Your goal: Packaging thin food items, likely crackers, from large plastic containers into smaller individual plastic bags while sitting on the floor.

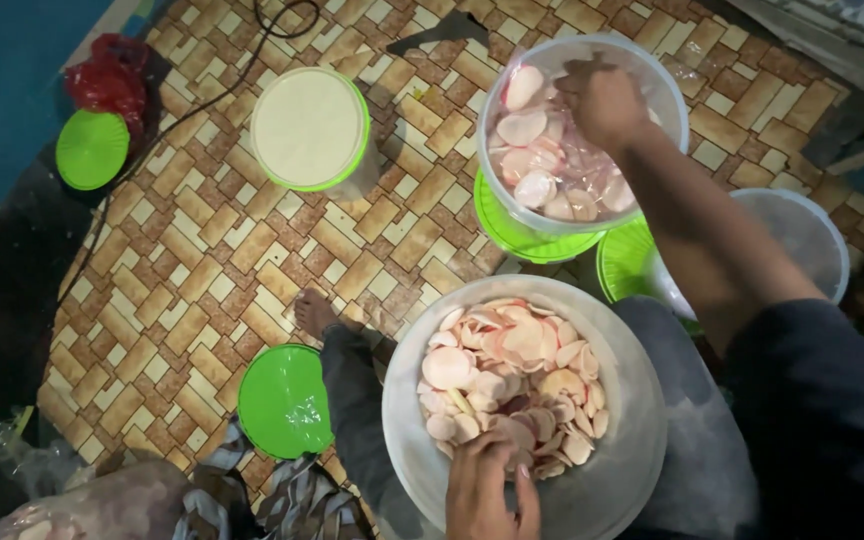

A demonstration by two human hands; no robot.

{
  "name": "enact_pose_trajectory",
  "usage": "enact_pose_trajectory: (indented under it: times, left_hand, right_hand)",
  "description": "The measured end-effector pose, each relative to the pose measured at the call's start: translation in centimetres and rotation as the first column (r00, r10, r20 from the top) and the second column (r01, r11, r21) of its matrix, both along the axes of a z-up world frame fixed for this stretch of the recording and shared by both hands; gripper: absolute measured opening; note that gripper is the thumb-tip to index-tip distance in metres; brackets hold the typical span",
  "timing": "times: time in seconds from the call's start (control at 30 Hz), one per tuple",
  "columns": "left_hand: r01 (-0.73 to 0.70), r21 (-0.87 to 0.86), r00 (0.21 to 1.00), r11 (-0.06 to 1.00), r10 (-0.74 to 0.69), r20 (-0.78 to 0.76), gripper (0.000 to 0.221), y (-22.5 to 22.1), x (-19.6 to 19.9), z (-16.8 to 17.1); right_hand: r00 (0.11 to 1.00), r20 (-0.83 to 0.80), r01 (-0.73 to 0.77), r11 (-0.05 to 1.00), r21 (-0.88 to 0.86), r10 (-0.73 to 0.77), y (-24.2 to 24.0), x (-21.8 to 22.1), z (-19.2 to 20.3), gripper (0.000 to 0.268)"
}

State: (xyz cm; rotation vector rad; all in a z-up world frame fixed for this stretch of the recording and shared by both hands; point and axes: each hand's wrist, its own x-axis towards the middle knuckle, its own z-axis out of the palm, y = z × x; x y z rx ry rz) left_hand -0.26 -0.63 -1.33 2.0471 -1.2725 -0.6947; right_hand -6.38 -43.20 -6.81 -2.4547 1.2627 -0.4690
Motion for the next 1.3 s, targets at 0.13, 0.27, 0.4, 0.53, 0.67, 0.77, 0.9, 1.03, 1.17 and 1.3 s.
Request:
enact_pose_trajectory:
  times: [0.13,0.27,0.4,0.53,0.67,0.77,0.9,1.03,1.17,1.3]
  left_hand:
    - [0.016,0.071,1.0,0.997,-0.016,0.004,0.016,-0.1,-0.1,-0.3]
    - [0.018,-0.035,0.999,0.999,-0.017,0.049,0.019,-0.1,-0.1,-0.1]
    - [0.078,-0.149,0.997,0.986,-0.073,0.04,0.012,0.0,0.4,0.1]
    - [0.163,-0.243,0.984,0.956,-0.142,0.105,0.014,-0.2,0.3,0.5]
    - [0.175,-0.27,0.978,0.947,-0.135,0.162,0.016,-0.1,0.2,0.2]
    - [0.19,-0.289,0.972,0.938,-0.139,0.189,0.017,0.1,0.0,0.0]
    - [0.176,-0.275,0.971,0.945,-0.121,0.204,0.016,0.3,0.0,-0.4]
    - [0.195,-0.284,0.966,0.939,-0.134,0.222,0.016,0.4,0.0,-0.7]
    - [0.197,-0.271,0.966,0.942,-0.14,0.217,0.017,0.4,0.0,-0.6]
    - [0.206,-0.277,0.967,0.939,-0.152,0.203,0.015,0.3,0.0,-0.1]
  right_hand:
    - [0.944,-0.294,-0.22,0.951,-0.219,0.151,-5.3,-1.5,-7.0,0.021]
    - [0.945,0.065,-0.312,0.943,-0.114,0.321,-3.5,-3.8,-0.8,0.027]
    - [0.945,0.322,0.115,0.98,-0.162,-0.058,-2.9,-11.9,0.3,0.014]
    - [0.954,0.13,0.276,0.961,-0.031,-0.27,0.9,-18.9,1.3,0.034]
    - [0.727,-0.648,0.621,0.62,0.479,-0.228,3.8,-21.4,-2.8,0.017]
    - [0.575,-0.816,0.595,0.716,0.366,-0.06,5.1,-24.2,-9.7,0.058]
    - [0.673,-0.707,0.653,0.621,0.433,-0.214,10.6,-21.0,-5.7,0.098]
    - [0.713,-0.654,0.557,0.771,0.31,-0.252,12.8,-21.2,-7.8,0.077]
    - [0.714,-0.674,0.573,0.712,0.406,-0.19,11.5,-22.4,-10.4,0.063]
    - [0.583,-0.808,0.457,0.789,0.411,0.083,8.6,-23.2,-11.8,0.05]
